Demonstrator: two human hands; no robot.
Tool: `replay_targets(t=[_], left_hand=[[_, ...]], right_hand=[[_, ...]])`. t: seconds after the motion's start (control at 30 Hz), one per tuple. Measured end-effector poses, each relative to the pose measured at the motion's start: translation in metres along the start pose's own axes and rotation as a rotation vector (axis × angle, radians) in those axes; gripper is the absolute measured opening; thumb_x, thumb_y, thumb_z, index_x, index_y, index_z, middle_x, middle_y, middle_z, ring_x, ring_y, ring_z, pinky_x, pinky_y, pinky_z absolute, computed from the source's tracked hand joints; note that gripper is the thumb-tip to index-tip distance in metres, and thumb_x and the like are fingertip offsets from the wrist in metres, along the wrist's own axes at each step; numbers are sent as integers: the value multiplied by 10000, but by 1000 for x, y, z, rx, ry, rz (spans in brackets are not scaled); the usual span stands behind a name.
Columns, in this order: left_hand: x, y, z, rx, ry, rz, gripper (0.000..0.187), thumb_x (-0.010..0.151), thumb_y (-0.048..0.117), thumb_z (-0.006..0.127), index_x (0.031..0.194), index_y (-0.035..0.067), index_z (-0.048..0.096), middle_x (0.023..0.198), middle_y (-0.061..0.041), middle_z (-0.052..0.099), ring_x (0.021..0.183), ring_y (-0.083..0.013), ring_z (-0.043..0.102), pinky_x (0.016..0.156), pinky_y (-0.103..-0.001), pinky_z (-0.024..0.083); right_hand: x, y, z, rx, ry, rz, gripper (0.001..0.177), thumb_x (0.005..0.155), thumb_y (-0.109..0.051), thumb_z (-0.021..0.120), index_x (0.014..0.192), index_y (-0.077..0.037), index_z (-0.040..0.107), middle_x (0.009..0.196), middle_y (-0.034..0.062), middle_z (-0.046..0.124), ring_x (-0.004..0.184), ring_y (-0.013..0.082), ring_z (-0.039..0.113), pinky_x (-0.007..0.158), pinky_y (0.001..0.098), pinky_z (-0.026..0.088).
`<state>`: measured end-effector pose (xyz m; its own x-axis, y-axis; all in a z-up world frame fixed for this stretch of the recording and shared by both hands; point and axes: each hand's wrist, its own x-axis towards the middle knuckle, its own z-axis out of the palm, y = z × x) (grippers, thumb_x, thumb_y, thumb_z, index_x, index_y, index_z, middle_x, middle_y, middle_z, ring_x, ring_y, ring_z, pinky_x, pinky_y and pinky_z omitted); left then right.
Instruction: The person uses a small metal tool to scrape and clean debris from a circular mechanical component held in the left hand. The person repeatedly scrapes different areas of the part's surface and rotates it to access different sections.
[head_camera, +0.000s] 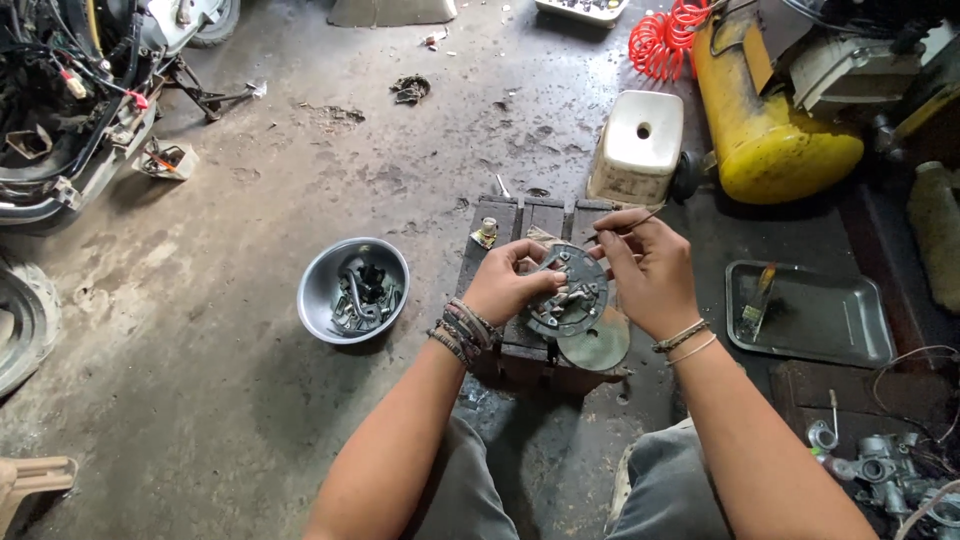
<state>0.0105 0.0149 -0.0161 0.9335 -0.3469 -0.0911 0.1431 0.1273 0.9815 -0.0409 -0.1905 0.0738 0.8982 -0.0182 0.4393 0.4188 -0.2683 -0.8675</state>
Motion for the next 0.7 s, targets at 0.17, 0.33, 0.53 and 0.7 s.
replay_targets(t=[0.17,0.33,0.53,0.7], left_hand=[[-16,30,12,75,19,83,305,769,124,848,1043,57,734,747,-105,704,661,-130,693,532,-258,598],[-16,35,18,113,16,104,249,770,121,796,1012,87,752,742,-74,673,681,-99,640,559,-258,577],[-30,58,35,147,60,165,216,765,201,822,922,71,750,614,-3,583,652,-42,542,518,-210,494],[-37,69,44,237,174,187,220,735,257,857,864,109,757,580,20,537,604,-61,538,573,-246,498]], right_hand=[[0,-14,-4,-23,8,8,104,1036,10,602,1043,40,701,910,169,695,799,274,764,551,332,613],[-3,-23,-4,22,5,13,109,1045,-8,600,1050,46,695,908,171,689,805,246,759,584,333,628],[-6,-18,-6,58,10,-47,95,1033,-9,627,1049,54,696,891,181,697,792,248,758,591,350,634],[-5,-23,-6,-197,29,-218,88,1002,-30,682,994,-1,764,860,137,715,778,281,751,585,325,600]])
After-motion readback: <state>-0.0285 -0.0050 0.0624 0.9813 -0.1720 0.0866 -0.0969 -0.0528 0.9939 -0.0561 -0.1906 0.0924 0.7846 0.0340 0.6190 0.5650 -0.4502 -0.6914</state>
